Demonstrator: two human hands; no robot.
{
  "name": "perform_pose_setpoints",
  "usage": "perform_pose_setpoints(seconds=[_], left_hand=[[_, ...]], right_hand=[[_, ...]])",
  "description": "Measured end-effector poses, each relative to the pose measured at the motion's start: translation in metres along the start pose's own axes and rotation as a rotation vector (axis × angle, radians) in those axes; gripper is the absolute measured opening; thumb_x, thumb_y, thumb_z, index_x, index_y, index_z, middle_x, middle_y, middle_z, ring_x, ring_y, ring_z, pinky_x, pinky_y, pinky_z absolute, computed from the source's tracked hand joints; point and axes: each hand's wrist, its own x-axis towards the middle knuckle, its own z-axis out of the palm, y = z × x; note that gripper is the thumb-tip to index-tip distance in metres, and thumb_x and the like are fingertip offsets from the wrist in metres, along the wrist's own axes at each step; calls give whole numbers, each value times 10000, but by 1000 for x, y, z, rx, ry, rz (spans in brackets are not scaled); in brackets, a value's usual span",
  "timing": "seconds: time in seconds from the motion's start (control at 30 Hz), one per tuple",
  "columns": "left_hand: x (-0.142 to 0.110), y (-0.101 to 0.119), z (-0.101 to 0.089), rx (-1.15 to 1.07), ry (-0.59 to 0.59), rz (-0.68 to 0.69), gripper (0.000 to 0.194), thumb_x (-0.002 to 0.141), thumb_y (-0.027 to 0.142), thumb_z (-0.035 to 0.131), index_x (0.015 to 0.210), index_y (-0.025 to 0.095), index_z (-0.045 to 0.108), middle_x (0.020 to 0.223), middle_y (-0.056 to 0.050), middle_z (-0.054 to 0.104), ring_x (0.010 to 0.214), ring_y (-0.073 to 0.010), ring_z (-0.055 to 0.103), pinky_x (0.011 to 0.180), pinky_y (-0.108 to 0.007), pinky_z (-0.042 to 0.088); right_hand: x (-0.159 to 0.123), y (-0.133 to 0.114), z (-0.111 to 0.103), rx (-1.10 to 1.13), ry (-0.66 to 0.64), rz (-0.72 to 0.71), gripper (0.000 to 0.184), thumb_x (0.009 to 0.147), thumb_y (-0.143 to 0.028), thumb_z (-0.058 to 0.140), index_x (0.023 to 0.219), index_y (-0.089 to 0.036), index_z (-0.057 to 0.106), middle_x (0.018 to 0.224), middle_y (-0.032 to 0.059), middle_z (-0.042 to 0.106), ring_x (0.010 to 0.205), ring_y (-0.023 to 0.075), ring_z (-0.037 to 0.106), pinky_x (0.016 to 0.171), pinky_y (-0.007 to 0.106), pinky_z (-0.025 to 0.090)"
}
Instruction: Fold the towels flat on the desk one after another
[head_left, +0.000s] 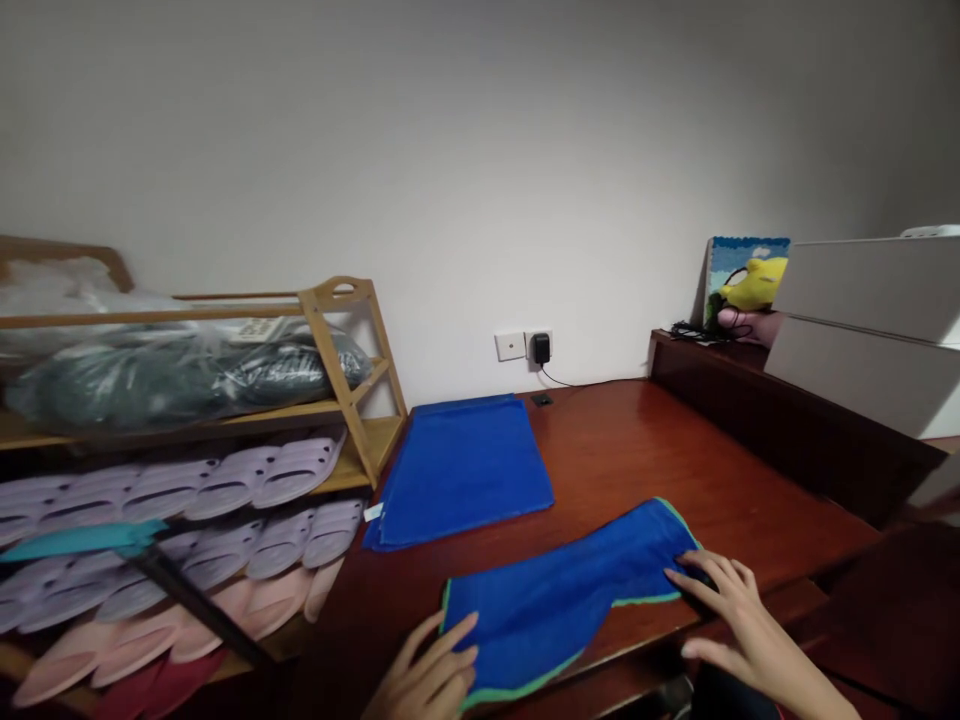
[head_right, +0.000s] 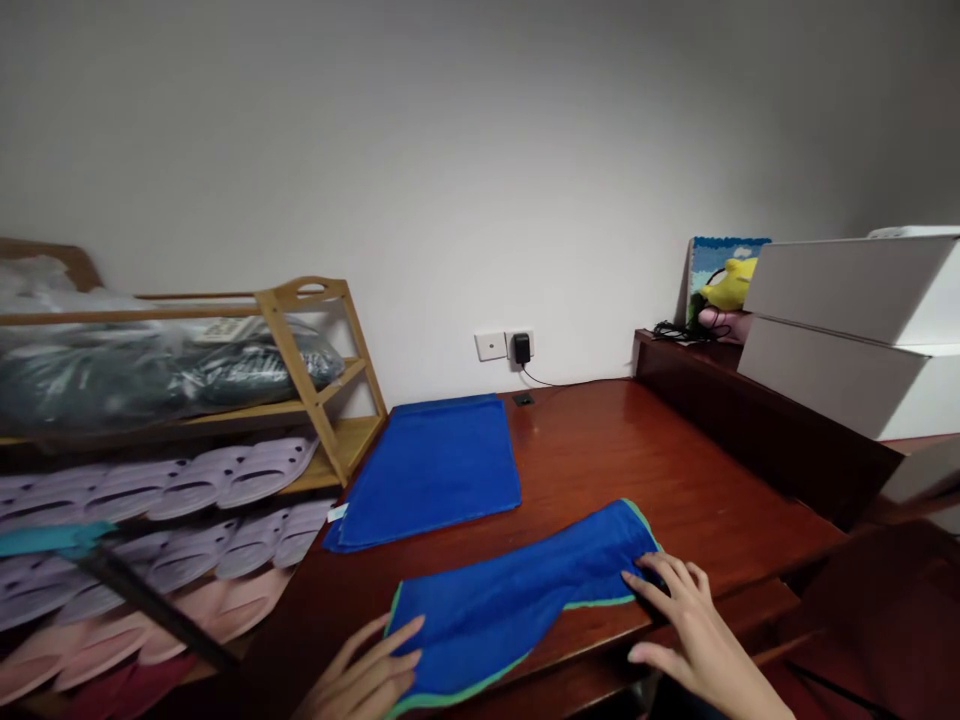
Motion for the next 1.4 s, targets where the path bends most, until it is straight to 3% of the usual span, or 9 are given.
perform_pose_setpoints(seconds=[0.1,0.27,0.47,0.6,0.73,0.93,1.17,1.3,1.4], left_hand=[[-25,-19,-17,-19,-40,-99,390,791,50,439,1075,280,573,1041,23,706,1123,-173,585,1017,-335,401],[-49,-31,-33,-26,-23,-59,446,816,77,464,1185,318,534,1111,44,688,1145,-142,566,978,-277,426],[-58,-27,-46,-19,-81,-143,408,827,124,485,1174,325,560,1142,36,673,1133,-139,575,944,-260,446],[-51,-15,-51,13,-90,-190,426,766,107,498,1128,311,594,1266,19,597,1184,-175,534,962,-293,445],[-37,-1,-53,24,-63,-350,645,712,119,456,1336,285,450,1400,-25,464,1264,-229,448,996,-355,419],[-43,-10,-44,-59,-137,-332,574,782,349,520,1348,304,438,1393,-53,470,1267,-264,442,1012,-391,373],[-26,-44,-38,-16,-134,-505,540,896,319,498,1411,297,338,1357,-62,514,1209,-223,508,978,-375,433],[-21,-51,-31,-121,-189,-602,471,852,338,548,1314,287,475,1269,-66,578,1158,-255,537,932,-400,461],[-16,-55,-36,-328,-223,-718,293,784,390,609,1036,242,619,1085,-37,628,1004,-225,583,837,-319,486]], right_hand=[[-15,-7,8,-32,39,-43,521,837,-454,559,1340,-384,439,1318,54,522,1190,265,488,960,423,384],[-26,-17,11,25,101,-134,425,869,-259,526,1282,-359,506,1196,25,609,1080,211,560,898,350,440],[-18,-28,-5,57,97,-119,283,844,-280,534,1119,-281,600,1398,61,439,1242,276,440,964,414,407],[-3,-40,-8,19,20,-126,522,860,-327,486,1368,-254,388,1502,100,267,1325,281,349,1031,462,338],[9,-48,-3,-46,-41,-128,747,842,-448,514,1473,-287,148,1501,98,262,1341,283,323,1025,461,345],[11,-23,6,33,-34,-208,705,823,-581,477,1445,-371,222,1433,58,397,1262,312,433,889,434,469],[50,-9,3,195,-40,43,523,930,-407,379,1435,-366,251,1440,28,399,1313,250,377,1059,497,316],[58,-1,22,138,-12,33,505,867,-451,503,1355,-351,425,1342,28,522,1254,280,453,1000,487,407],[49,14,41,117,114,48,459,801,-474,588,1229,-310,574,1256,37,595,1173,288,533,903,417,512]])
